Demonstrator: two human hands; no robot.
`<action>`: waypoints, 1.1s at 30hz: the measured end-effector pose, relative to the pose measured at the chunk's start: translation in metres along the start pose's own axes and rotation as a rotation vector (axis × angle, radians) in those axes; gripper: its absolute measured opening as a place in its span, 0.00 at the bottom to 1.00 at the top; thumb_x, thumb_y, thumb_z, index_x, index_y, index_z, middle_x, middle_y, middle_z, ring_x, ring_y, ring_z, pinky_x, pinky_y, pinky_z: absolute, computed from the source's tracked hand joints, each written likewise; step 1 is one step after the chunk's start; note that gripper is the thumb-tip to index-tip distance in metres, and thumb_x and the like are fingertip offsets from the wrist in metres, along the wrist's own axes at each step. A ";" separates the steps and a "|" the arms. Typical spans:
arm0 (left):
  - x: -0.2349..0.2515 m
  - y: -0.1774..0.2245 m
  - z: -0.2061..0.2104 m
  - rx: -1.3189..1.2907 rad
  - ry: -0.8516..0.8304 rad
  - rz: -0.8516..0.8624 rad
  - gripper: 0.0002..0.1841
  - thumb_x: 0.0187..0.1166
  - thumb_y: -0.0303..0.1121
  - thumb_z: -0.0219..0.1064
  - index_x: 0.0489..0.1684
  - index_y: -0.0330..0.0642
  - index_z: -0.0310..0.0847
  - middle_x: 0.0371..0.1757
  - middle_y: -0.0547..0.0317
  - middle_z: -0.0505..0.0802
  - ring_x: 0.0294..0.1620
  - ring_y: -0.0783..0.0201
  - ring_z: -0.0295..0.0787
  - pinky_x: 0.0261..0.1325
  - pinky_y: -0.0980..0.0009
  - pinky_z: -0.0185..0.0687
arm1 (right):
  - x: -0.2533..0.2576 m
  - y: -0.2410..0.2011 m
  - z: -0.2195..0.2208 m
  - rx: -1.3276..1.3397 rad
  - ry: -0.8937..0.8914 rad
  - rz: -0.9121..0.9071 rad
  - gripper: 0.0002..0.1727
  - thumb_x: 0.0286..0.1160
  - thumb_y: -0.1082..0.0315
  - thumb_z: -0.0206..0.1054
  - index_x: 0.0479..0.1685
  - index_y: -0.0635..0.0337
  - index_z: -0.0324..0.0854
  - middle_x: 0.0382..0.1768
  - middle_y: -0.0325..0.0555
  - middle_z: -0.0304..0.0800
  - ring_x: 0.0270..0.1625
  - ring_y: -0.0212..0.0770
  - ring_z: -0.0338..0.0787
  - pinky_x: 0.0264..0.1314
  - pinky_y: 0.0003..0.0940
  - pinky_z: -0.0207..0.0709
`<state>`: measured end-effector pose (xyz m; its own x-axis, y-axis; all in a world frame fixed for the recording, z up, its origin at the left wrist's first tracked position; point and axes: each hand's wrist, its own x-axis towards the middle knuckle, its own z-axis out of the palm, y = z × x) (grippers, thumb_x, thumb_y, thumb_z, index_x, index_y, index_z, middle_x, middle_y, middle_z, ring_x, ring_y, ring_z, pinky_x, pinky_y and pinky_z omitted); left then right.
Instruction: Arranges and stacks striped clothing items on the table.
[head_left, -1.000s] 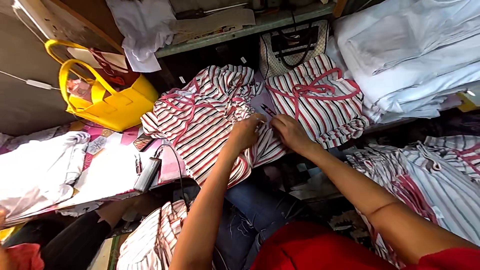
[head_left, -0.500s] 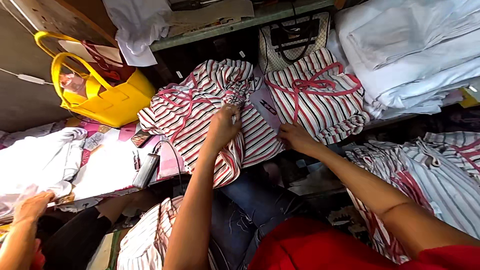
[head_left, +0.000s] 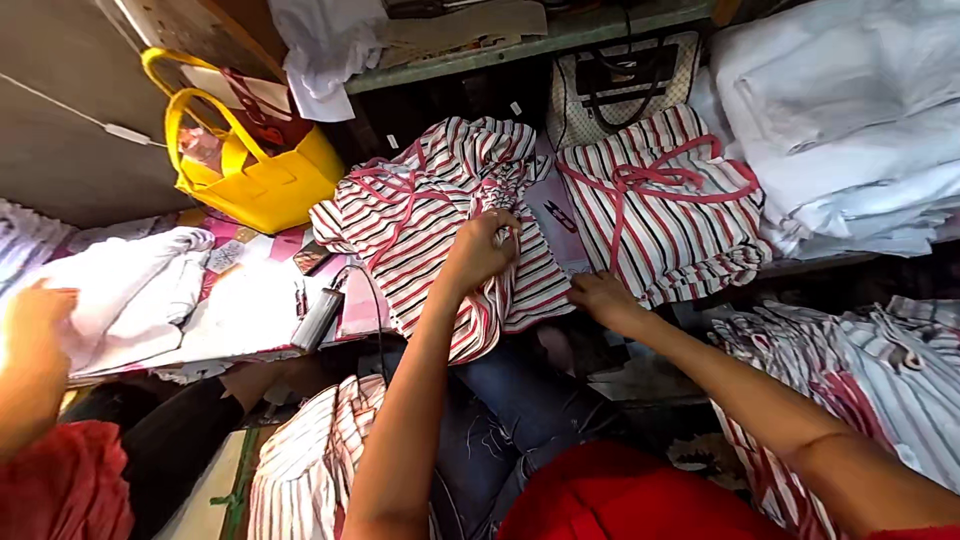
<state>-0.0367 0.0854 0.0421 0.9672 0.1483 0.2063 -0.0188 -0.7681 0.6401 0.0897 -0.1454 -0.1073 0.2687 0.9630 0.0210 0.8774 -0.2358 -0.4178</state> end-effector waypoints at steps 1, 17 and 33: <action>0.002 0.002 0.003 0.001 0.005 0.002 0.09 0.71 0.21 0.67 0.45 0.33 0.89 0.53 0.43 0.93 0.54 0.46 0.90 0.57 0.42 0.83 | 0.000 0.001 -0.004 0.047 0.048 0.022 0.12 0.83 0.75 0.59 0.51 0.71 0.87 0.59 0.68 0.88 0.63 0.69 0.88 0.65 0.68 0.76; -0.130 -0.082 0.199 0.721 0.373 -0.084 0.32 0.69 0.33 0.76 0.79 0.51 0.80 0.75 0.30 0.83 0.76 0.27 0.78 0.74 0.20 0.58 | 0.012 -0.029 -0.011 0.011 0.357 -0.090 0.25 0.70 0.61 0.77 0.68 0.60 0.85 0.74 0.61 0.81 0.85 0.63 0.71 0.87 0.66 0.60; -0.076 -0.031 0.101 0.256 0.313 -0.533 0.39 0.74 0.49 0.72 0.87 0.44 0.68 0.75 0.42 0.85 0.76 0.41 0.81 0.77 0.38 0.70 | 0.122 -0.036 -0.080 0.088 -0.270 -0.062 0.37 0.73 0.82 0.65 0.87 0.54 0.67 0.58 0.69 0.90 0.59 0.71 0.89 0.63 0.74 0.76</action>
<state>-0.0837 0.0351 -0.0677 0.7076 0.6925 0.1403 0.5394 -0.6577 0.5258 0.1224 -0.0301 -0.0173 0.0898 0.9779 -0.1888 0.8477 -0.1746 -0.5009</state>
